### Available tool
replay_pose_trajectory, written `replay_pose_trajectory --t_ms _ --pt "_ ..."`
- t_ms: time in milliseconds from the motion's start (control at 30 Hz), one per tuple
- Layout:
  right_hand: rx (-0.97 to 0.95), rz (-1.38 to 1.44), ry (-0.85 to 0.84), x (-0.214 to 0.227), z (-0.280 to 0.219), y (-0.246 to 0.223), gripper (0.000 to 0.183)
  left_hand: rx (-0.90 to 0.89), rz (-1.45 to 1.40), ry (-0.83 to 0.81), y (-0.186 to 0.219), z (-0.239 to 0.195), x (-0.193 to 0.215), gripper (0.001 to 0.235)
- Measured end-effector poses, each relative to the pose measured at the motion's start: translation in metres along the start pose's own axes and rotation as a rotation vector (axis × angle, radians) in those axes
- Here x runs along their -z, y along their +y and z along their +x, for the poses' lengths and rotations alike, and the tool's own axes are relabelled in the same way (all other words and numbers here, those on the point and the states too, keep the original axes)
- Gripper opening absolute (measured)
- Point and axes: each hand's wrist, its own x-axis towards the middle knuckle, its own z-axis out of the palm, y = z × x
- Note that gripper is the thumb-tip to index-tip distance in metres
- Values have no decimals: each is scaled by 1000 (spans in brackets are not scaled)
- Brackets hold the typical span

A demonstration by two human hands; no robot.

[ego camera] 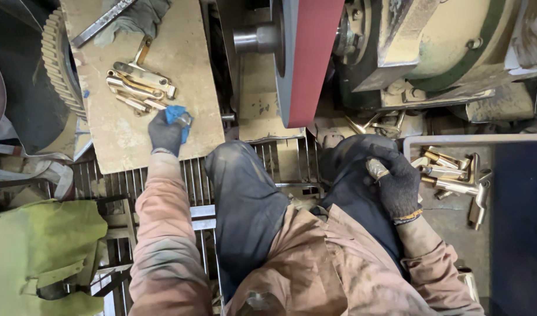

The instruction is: The person holds metal faucet parts against a rotating abrasive belt to polish their surfaces and then places them into a blue bin.

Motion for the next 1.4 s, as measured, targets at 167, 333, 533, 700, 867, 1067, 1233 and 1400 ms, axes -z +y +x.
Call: replay_pose_trajectory --t_ms 167,333,533,700,867,1067,1233,1400 --pt "-75 15 -4 2 -4 -10 32 -124 141 -49 18 -10 -19 22" --pt "-5 -51 -10 6 -3 -7 33 -59 308 -45 19 16 -29 18" --pt "-78 49 -1 2 1 -1 32 169 403 -139 46 26 -30 14" --pt "-56 50 -7 3 2 6 32 101 398 -92 40 21 -32 15" --pt "180 -53 15 6 0 7 32 33 245 -70 10 2 -12 17" --pt "5 52 10 5 -5 -9 32 84 -455 43 22 -34 14 24" --pt "26 1 0 6 -7 -7 34 -13 -839 -45 73 -107 31 25" --pt "115 92 -205 -3 -10 6 36 -148 -679 -227 109 -186 24 21"
